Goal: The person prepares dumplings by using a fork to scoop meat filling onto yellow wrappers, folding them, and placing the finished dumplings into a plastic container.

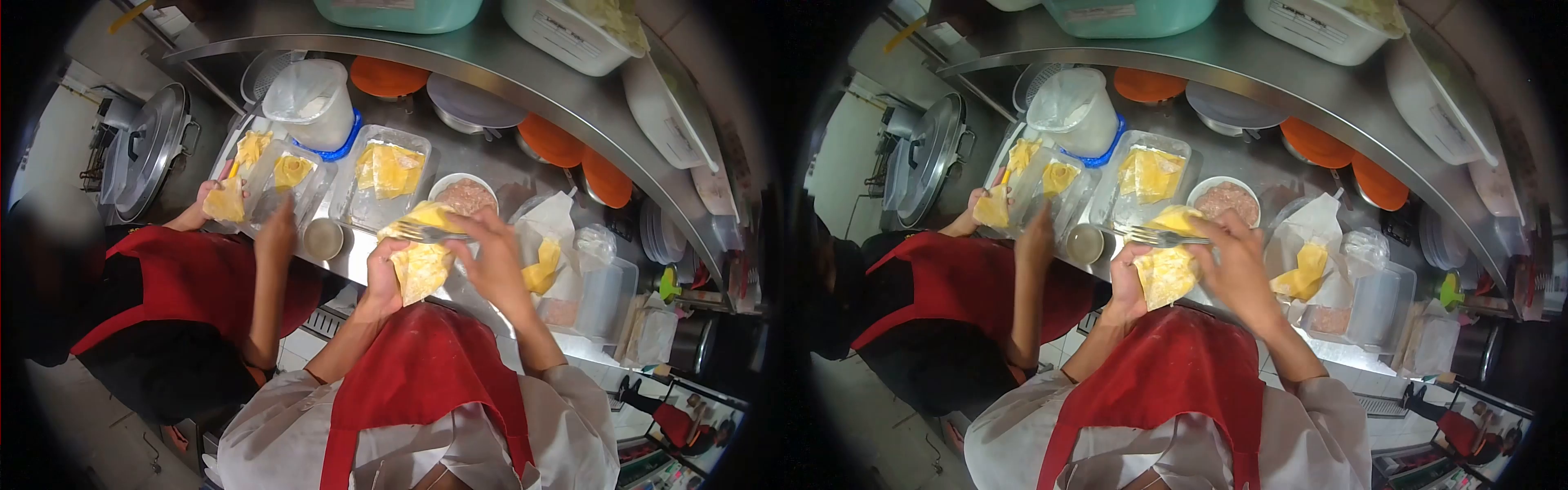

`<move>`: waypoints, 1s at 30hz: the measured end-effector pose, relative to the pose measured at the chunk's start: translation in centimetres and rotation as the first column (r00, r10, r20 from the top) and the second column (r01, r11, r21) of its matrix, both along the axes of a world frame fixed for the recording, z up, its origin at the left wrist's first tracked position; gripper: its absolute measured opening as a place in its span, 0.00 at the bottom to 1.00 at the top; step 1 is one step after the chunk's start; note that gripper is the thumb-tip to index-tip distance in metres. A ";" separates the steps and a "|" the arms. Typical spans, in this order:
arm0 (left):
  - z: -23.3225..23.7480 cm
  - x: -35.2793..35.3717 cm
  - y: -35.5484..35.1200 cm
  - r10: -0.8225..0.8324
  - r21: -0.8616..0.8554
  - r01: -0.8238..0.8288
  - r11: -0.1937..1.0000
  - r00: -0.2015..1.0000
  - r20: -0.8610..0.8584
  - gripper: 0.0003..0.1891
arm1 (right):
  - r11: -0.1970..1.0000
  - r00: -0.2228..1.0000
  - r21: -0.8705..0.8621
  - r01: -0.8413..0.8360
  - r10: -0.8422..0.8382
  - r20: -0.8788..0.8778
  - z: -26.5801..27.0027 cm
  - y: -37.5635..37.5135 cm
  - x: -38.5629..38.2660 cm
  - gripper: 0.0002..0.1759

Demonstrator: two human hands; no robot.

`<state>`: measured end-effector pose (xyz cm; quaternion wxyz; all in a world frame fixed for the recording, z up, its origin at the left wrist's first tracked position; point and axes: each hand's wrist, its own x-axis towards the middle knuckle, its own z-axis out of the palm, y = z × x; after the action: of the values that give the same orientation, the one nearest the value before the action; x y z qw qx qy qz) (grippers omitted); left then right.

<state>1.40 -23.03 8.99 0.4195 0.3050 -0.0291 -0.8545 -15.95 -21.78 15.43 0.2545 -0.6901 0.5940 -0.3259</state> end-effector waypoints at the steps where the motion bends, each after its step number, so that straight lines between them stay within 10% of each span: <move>1: -0.9 0.5 0.2 -0.023 0.016 0.024 1.000 0.998 -0.059 0.26 | 0.999 1.000 -0.038 -0.009 0.008 -0.029 -1.3 -0.3 0.8 0.16; 30: -5.7 4.8 0.7 0.235 0.093 -0.235 0.968 0.972 0.001 0.28 | 0.911 0.920 0.204 -0.359 0.382 -0.089 -5.3 -7.9 5.0 0.12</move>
<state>6.22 -22.29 3.24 0.5033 0.3213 0.0490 -0.8007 -10.97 -29.70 10.13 0.3360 -0.7833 0.4945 -0.1706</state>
